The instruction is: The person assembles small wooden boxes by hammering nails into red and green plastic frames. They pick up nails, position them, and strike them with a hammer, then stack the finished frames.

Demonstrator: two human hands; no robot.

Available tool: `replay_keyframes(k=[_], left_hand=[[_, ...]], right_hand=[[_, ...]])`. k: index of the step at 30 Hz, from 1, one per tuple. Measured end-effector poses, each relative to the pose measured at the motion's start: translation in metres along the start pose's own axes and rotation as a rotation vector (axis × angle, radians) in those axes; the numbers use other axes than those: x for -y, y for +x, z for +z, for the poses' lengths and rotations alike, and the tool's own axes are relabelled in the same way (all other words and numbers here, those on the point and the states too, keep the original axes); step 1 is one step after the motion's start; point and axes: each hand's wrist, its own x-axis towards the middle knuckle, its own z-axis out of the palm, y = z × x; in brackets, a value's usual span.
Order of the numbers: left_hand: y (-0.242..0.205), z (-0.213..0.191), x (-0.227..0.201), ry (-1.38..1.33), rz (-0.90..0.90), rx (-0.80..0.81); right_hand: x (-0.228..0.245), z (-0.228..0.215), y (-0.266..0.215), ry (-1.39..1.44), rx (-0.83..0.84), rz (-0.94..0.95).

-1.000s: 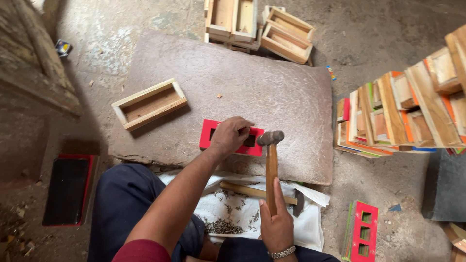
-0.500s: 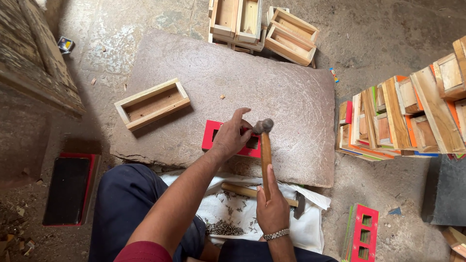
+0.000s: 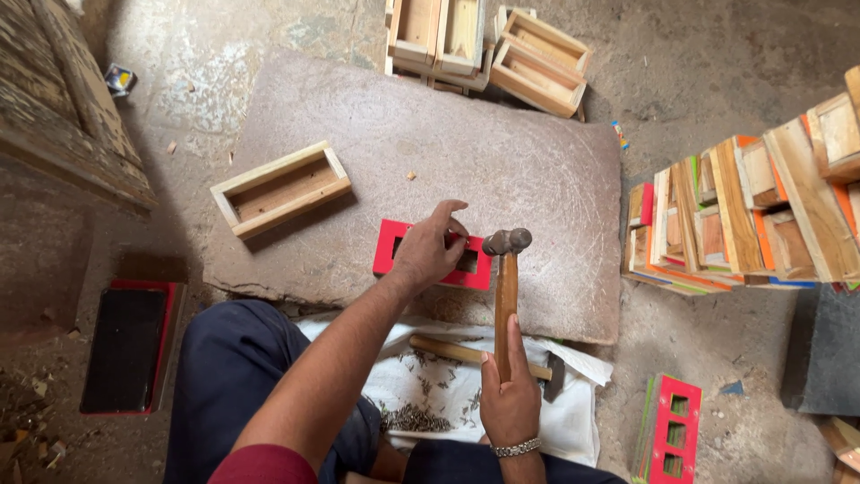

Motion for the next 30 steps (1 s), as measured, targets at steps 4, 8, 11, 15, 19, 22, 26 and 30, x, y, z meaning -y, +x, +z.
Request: replay_keyframes(k=[4,8,11,15,19,22,26,30], left_hand=[[0.005,0.002,0.000,0.039,0.138,-0.047],[0.002,0.008,0.004,0.046,0.167,-0.072],[0.002,0.009,0.008,0.005,0.144,-0.058],[0.002,0.008,0.006,-0.051,0.172,-0.095],[0.000,0.006,0.000,-0.025,0.137,-0.087],[0.002,0.005,-0.005,0.083,0.061,-0.035],[0.005,0.006,-0.006,0.133,0.032,-0.023],[0.005,0.011,-0.002,0.119,0.058,-0.060]], right_hand=[[-0.008,-0.003,-0.004,0.004,-0.032,-0.045],[-0.013,-0.006,-0.015,0.056,-0.040,-0.055],[-0.011,-0.006,-0.016,0.069,0.009,0.062],[-0.007,-0.006,-0.016,0.134,0.042,0.182],[-0.008,-0.002,-0.014,0.152,0.054,0.349],[-0.013,0.000,-0.011,0.261,0.087,0.220],[-0.020,0.003,-0.009,0.266,0.108,0.226],[-0.028,0.008,-0.008,0.292,0.093,0.187]])
